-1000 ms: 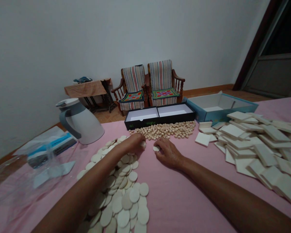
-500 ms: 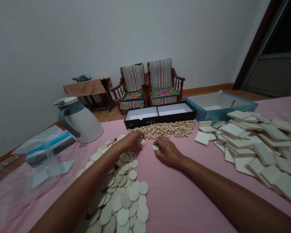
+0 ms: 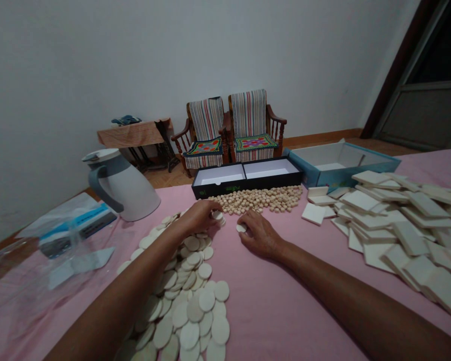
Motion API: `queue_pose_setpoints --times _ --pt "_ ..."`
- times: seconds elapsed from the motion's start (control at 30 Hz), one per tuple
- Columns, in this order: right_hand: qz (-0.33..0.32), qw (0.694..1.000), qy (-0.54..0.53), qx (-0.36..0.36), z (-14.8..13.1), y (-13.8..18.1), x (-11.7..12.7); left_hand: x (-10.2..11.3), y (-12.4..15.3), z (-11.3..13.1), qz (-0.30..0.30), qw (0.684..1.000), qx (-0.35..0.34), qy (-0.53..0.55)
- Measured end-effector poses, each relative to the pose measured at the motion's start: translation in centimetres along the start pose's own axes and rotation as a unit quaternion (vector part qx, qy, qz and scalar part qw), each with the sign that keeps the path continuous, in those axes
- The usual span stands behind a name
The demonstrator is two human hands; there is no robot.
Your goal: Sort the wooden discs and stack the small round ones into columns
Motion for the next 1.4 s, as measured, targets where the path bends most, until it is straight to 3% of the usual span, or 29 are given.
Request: queue_pose_setpoints --times 0.27,0.47,0.6,0.8,1.0,1.17,1.4 --pt "-0.004 1.0 0.0 -0.005 -0.1 -0.1 0.1 -0.4 0.3 0.0 -0.009 1.0 -0.006 0.022" --pt "0.0 1.0 -0.004 0.001 -0.1 -0.1 0.1 0.5 2.0 -0.5 0.024 0.999 0.013 0.03" --pt "0.003 1.0 -0.007 0.004 -0.1 -0.1 0.1 2.2 4.8 -0.4 0.094 0.994 0.03 0.039" --pt "0.015 1.0 -0.007 0.001 -0.6 0.0 0.6 4.7 11.3 -0.4 0.235 0.97 0.049 0.046" --pt "0.013 1.0 -0.017 0.007 -1.7 -2.2 0.2 4.5 17.1 -0.9 0.323 0.939 0.094 0.065" --pt "-0.01 0.999 -0.005 0.049 -2.6 -5.5 -1.9 4.0 18.8 -1.3 0.384 0.917 0.088 0.07" --pt "-0.049 0.998 0.022 0.031 -2.4 -6.4 -3.9 4.0 18.9 -1.3 0.379 0.92 0.065 0.079"
Point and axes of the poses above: each hand's wrist, its own y-axis away from the middle knuckle, its own x-axis out of the back of the hand, z = x × y, the point moved 4 cm from there along -y, towards the middle knuckle, and after that the axes turned 13 degrees about z, right-handed, at the moved point
